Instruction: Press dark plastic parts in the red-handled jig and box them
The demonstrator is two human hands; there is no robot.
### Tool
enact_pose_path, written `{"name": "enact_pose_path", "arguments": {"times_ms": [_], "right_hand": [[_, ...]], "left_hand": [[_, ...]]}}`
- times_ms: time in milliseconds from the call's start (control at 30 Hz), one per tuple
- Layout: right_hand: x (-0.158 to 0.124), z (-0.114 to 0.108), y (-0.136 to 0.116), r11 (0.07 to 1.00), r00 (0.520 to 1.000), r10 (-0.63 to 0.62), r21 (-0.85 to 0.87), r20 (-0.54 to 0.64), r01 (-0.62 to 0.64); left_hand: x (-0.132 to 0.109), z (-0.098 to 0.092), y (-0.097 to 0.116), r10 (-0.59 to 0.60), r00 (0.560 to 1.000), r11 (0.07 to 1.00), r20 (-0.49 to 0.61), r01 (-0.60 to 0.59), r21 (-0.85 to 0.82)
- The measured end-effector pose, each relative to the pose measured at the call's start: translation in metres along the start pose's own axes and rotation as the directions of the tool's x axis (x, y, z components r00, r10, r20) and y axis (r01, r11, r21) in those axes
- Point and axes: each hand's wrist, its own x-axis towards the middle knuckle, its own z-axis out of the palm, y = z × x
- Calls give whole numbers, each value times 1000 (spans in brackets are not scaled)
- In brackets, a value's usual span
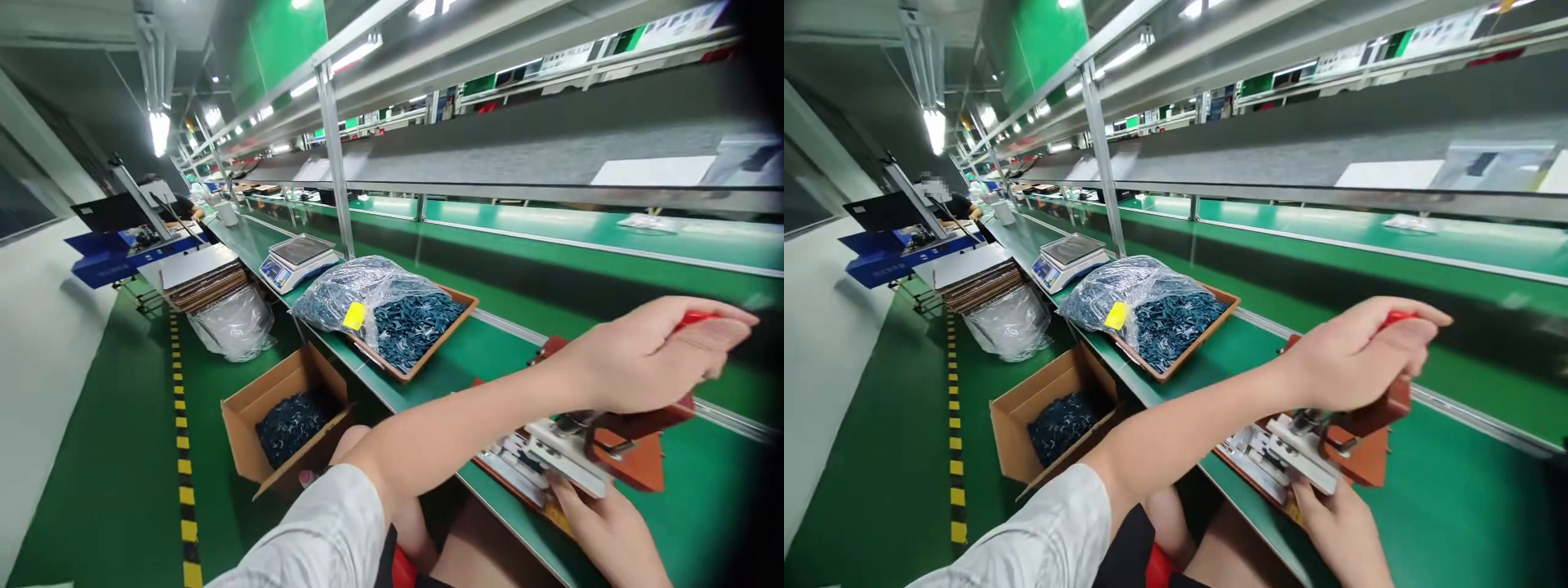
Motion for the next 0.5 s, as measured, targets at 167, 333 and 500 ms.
{"name": "enact_pose_path", "arguments": {"times_ms": [167, 333, 500], "right_hand": [[-9, 12, 2, 988, 984, -151, -33, -94, 148], [-8, 22, 1, 985, 993, -118, -133, -27, 114], [-6, 25, 1, 991, 998, -33, -135, -50, 26]], "left_hand": [[-47, 7, -36, 73, 930, 995, -359, -92, -38], [-134, 32, -135, -116, 891, 993, -438, 114, -31], [-159, 52, -175, -174, 960, 985, -220, 171, -32]]}}
